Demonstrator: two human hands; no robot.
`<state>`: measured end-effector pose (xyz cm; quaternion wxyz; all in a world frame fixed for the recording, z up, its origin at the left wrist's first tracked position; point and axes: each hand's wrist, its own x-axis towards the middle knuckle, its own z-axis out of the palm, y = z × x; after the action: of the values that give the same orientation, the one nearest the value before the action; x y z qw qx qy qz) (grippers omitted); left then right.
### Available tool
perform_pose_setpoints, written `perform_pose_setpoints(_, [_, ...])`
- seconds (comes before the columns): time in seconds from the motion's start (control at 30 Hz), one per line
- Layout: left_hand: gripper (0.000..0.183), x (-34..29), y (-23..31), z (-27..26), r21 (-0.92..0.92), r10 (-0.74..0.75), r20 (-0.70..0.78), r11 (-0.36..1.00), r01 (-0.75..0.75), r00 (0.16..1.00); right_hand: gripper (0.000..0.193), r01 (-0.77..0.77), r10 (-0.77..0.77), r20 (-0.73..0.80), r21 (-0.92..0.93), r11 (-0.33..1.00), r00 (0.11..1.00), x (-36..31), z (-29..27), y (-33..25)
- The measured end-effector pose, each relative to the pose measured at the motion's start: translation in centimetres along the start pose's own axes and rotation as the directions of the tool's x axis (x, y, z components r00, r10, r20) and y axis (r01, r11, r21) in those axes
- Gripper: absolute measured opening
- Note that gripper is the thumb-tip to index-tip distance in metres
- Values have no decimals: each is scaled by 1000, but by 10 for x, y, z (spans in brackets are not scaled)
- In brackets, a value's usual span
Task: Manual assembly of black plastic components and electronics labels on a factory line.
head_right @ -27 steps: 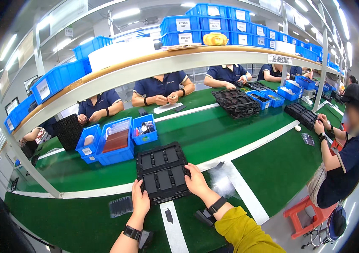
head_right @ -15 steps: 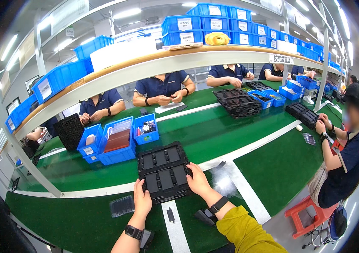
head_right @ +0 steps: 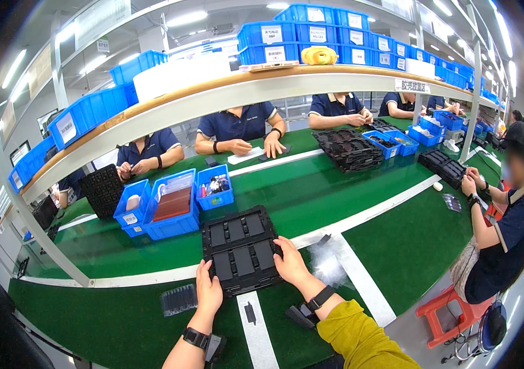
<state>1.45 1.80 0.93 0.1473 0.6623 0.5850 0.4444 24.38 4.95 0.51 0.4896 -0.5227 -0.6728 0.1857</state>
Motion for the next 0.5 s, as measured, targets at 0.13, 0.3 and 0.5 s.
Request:
perform_pose_setpoints(0.13, [43,1,-1,0,-7,0,2,1000,0,1000,38,2,-2,-6,-13,1000,1000,1,0,1])
perform_pose_setpoints(0.3, [43,1,1,-1,5,-7,12,1000,7,1000,38,-2,2,-2,-11,1000,1000,1,0,-1])
perform_pose_setpoints(0.5, [43,0,3,-1,9,-14,11,1000,14,1000,39,-3,3,0,-16,1000,1000,1,0,-1])
